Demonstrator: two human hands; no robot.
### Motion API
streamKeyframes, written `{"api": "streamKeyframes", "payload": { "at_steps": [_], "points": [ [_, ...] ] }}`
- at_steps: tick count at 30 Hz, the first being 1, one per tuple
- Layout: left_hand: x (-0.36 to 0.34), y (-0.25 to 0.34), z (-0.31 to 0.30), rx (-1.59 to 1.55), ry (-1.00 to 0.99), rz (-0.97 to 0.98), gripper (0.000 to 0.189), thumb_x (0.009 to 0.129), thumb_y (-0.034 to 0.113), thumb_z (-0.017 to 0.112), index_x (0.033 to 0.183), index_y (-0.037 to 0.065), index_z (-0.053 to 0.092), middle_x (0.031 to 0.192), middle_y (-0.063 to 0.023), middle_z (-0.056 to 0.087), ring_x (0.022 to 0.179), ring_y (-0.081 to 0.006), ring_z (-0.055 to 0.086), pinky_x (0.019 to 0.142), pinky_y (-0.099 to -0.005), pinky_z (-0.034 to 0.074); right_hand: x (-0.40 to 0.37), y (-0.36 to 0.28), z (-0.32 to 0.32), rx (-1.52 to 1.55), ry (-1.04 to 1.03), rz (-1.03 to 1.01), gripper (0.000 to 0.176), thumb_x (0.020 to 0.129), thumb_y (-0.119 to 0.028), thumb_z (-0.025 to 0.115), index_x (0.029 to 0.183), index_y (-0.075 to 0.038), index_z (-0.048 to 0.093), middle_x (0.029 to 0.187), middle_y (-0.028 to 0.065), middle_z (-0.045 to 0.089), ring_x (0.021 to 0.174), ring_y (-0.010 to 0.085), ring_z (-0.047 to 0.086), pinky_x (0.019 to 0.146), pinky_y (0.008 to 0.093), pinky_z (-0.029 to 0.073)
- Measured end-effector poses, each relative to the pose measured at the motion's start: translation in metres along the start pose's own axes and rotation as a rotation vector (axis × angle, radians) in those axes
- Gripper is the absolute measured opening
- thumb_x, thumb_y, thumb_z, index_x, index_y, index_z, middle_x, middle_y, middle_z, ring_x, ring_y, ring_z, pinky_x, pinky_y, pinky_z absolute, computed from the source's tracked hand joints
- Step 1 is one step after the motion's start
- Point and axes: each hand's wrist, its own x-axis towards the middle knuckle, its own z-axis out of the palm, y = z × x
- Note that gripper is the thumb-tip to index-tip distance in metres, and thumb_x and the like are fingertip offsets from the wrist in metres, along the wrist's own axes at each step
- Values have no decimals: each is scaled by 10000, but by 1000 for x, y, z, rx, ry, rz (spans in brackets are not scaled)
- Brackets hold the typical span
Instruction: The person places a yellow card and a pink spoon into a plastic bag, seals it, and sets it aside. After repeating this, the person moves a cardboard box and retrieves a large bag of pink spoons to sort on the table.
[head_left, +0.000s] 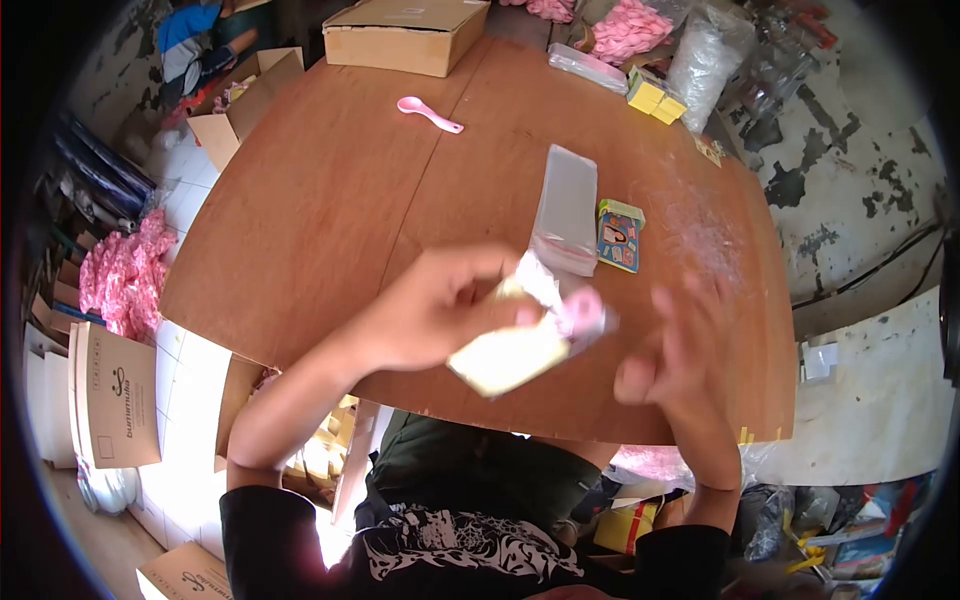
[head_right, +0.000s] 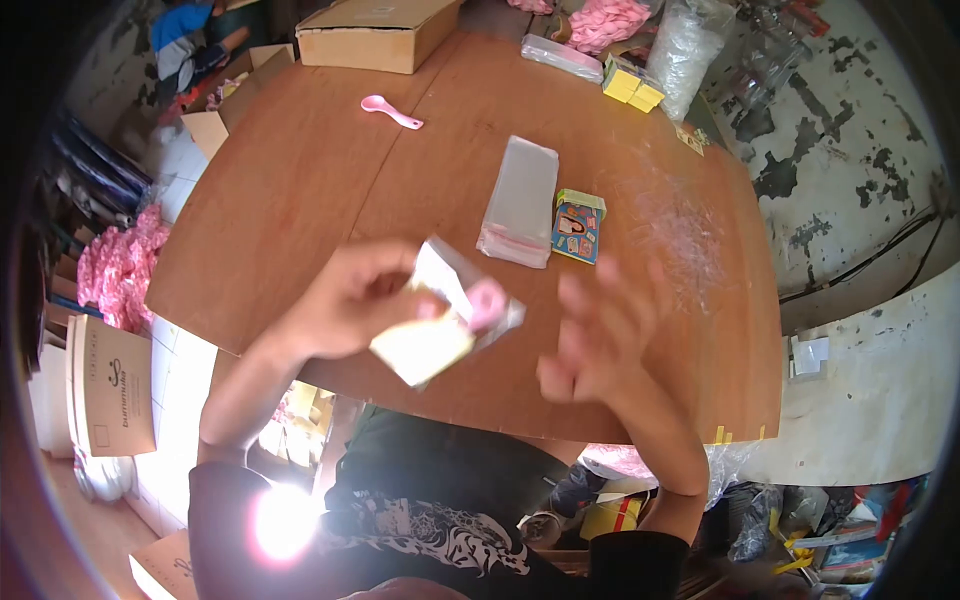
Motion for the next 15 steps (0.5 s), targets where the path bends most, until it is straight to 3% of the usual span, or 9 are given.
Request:
{"api": "streamKeyframes", "payload": {
  "at_steps": [3, 4, 6, 9, 10, 11, 12, 13, 15],
  "points": [
    [-57, -10, 6, 268, -407, 197, 161, 885, 91, 652, 1037, 40, 663, 902, -56, 676, 815, -142, 646, 683, -288, 506, 11, 36, 31, 83, -53, 502, 143, 832, -91, 613, 971, -71, 638, 985, 106, 650, 961, 306, 594, 879, 430, 418],
    [-68, -22, 5, 240, -560, 248, 165, 875, 78, 657, 1035, 40, 672, 902, -70, 677, 809, -175, 654, 687, -297, 507, 7, 42, 34, 78, -45, 517, 143, 832, -91, 613, 971, -71, 638, 985, 106, 650, 961, 306, 594, 879, 430, 418],
    [-101, -52, 2, 290, -589, -35, 168, 865, 58, 661, 1032, 45, 676, 884, -80, 671, 804, -212, 648, 699, -302, 500, -2, 50, 41, 99, -177, 624, 131, 826, -29, 625, 953, -54, 648, 946, 87, 646, 916, 284, 593, 799, 373, 442],
    [-145, -125, -40, 593, -212, -287, 193, 845, 89, 662, 1032, 41, 673, 991, -73, 681, 898, -222, 651, 791, -355, 492, -23, 49, 52, 75, -208, 603, 116, 804, -36, 647, 916, -59, 665, 908, 62, 640, 897, 258, 577, 818, 382, 422],
    [-163, -162, -60, 780, 5, -277, 234, 832, 85, 653, 1062, 45, 660, 1041, -76, 679, 986, -243, 636, 844, -392, 479, -27, 47, 55, 33, -255, 570, 117, 799, -33, 650, 911, -64, 668, 906, 56, 639, 903, 257, 572, 829, 378, 413],
    [-173, -172, -72, 763, 290, -498, 268, 823, 74, 655, 1090, 50, 643, 1059, -107, 669, 1036, -276, 612, 873, -406, 467, -33, 46, 58, 27, -284, 554, 113, 792, -66, 668, 903, -80, 679, 895, 35, 636, 920, 245, 562, 855, 377, 387],
    [-186, -183, -87, 921, 389, -391, 323, 819, 93, 670, 1134, 48, 614, 1099, -140, 649, 1059, -309, 595, 892, -417, 457, -37, 45, 59, 44, -285, 557, 113, 792, -66, 668, 903, -80, 679, 895, 35, 636, 920, 245, 562, 855, 377, 387],
    [-205, -213, -106, 883, 465, -464, 384, 809, 102, 689, 1173, 42, 585, 1130, -159, 632, 1064, -331, 591, 899, -418, 453, -39, 44, 60, -6, -322, 509, 97, 790, -98, 681, 886, -87, 686, 891, 27, 634, 916, 236, 560, 856, 379, 378],
    [-197, -206, -91, 929, 418, -467, 410, 815, 134, 689, 1195, 37, 567, 1144, -167, 625, 1076, -339, 584, 904, -421, 450, -42, 44, 62, -58, -347, 461, 88, 789, -130, 693, 869, -94, 693, 886, 18, 632, 913, 227, 557, 856, 380, 370]
  ]
}}
